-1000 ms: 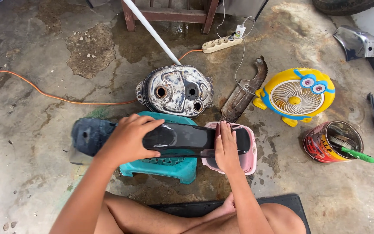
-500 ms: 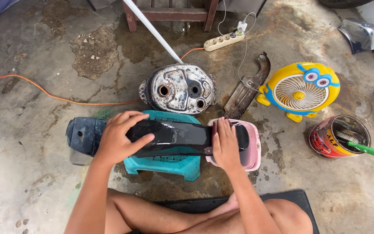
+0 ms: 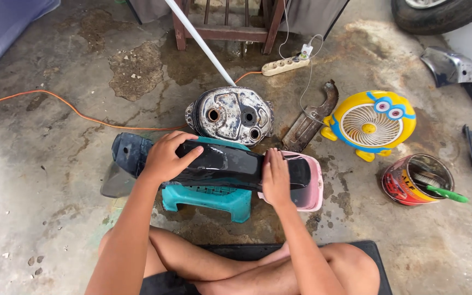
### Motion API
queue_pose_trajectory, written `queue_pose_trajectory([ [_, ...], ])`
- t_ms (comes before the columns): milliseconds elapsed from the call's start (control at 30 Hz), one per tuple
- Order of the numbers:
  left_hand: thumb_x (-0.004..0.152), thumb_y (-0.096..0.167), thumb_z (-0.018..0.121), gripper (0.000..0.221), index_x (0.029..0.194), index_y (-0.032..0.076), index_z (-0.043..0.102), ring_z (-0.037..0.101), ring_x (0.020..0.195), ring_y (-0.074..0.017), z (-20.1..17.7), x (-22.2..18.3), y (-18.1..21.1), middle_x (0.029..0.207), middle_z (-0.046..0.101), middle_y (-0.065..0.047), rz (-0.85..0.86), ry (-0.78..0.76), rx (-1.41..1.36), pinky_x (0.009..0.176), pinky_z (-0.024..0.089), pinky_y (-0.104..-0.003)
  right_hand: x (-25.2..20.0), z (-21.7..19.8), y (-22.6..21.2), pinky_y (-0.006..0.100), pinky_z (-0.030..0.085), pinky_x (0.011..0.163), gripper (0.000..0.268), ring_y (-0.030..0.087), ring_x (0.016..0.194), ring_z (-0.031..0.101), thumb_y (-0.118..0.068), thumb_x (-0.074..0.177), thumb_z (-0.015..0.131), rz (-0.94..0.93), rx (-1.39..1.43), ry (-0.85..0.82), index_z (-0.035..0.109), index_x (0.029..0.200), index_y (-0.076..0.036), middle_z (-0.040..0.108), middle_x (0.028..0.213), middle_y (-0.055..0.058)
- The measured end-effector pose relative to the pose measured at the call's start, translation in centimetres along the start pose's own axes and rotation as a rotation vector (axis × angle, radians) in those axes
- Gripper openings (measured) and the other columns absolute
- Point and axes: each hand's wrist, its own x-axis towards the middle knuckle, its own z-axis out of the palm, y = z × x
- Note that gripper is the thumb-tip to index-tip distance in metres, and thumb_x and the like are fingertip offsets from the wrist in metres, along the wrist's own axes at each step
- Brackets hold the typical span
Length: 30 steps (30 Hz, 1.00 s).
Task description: Sanding a motorcycle plastic part using sandpaper and water
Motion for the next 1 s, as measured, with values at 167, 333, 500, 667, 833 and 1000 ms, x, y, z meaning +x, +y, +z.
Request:
queue_pose_trajectory([
  [167,0.097,0.053,0.067,0.045,0.121,0.015,0.073,0.063,0.123,-0.0379,0.2,0.1,-0.1,0.122,0.071,-0.012,-0.036,-0.013,0.001,0.104,0.049,-0.056,-0.2,-1.0,-5.3,0.056,0.021,0.119,0.053,0.048,0.145,0.034,-0.016,0.103,0.039,-0.131,0.114,0.002,0.041,0.152,0.002,0.040,0.154,0.031],
  [333,0.096,0.054,0.068,0.044,0.121,0.018,0.072,0.062,0.122,-0.0372,0.6,-0.3,-0.5,0.122,0.071,-0.012,-0.008,0.000,0.038,0.107,0.048,-0.052,-1.0,2.9,1.6,0.054,0.014,0.122,0.055,0.044,0.150,0.026,-0.029,0.110,0.028,0.051,0.176,0.084,0.035,0.158,-0.003,0.032,0.162,0.024],
  [500,0.100,0.061,0.061,0.050,0.122,0.018,0.072,0.060,0.126,-0.0343,0.3,-0.4,-0.2,0.124,0.070,-0.011,-0.025,-0.020,0.051,0.107,0.049,-0.050,-1.7,1.5,-8.1,0.053,0.020,0.121,0.057,0.042,0.150,0.030,-0.028,0.105,0.039,-0.050,-0.071,0.084,0.037,0.155,0.000,0.034,0.160,0.027],
  [667,0.102,0.057,0.058,0.046,0.124,0.019,0.071,0.058,0.130,-0.0363,0.3,-0.3,0.5,0.128,0.069,-0.012,-0.059,-0.023,0.133,0.110,0.045,-0.054,-1.0,2.5,-1.0,0.052,0.022,0.120,0.056,0.039,0.148,0.033,-0.031,0.107,0.034,0.026,-0.117,0.072,0.040,0.153,0.000,0.038,0.158,0.025],
  [833,0.104,0.065,0.049,0.050,0.129,0.026,0.066,0.051,0.139,-0.0352,1.0,0.7,-1.2,0.138,0.064,-0.009,-0.137,-0.093,0.245,0.118,0.036,-0.057,-0.8,3.5,-3.7,0.051,0.017,0.124,0.065,0.034,0.154,0.023,-0.046,0.107,0.026,0.405,-0.037,0.007,0.030,0.159,-0.007,0.029,0.165,0.020],
  [1000,0.103,0.069,0.048,0.056,0.134,0.024,0.061,0.040,0.147,-0.0407,1.2,1.0,-1.6,0.149,0.055,-0.014,-0.179,-0.144,0.228,0.122,0.024,-0.065,-1.8,2.4,-10.2,0.052,0.023,0.123,0.064,0.038,0.152,0.029,-0.038,0.102,0.043,-0.101,-0.046,0.071,0.036,0.156,-0.004,0.033,0.163,0.021],
])
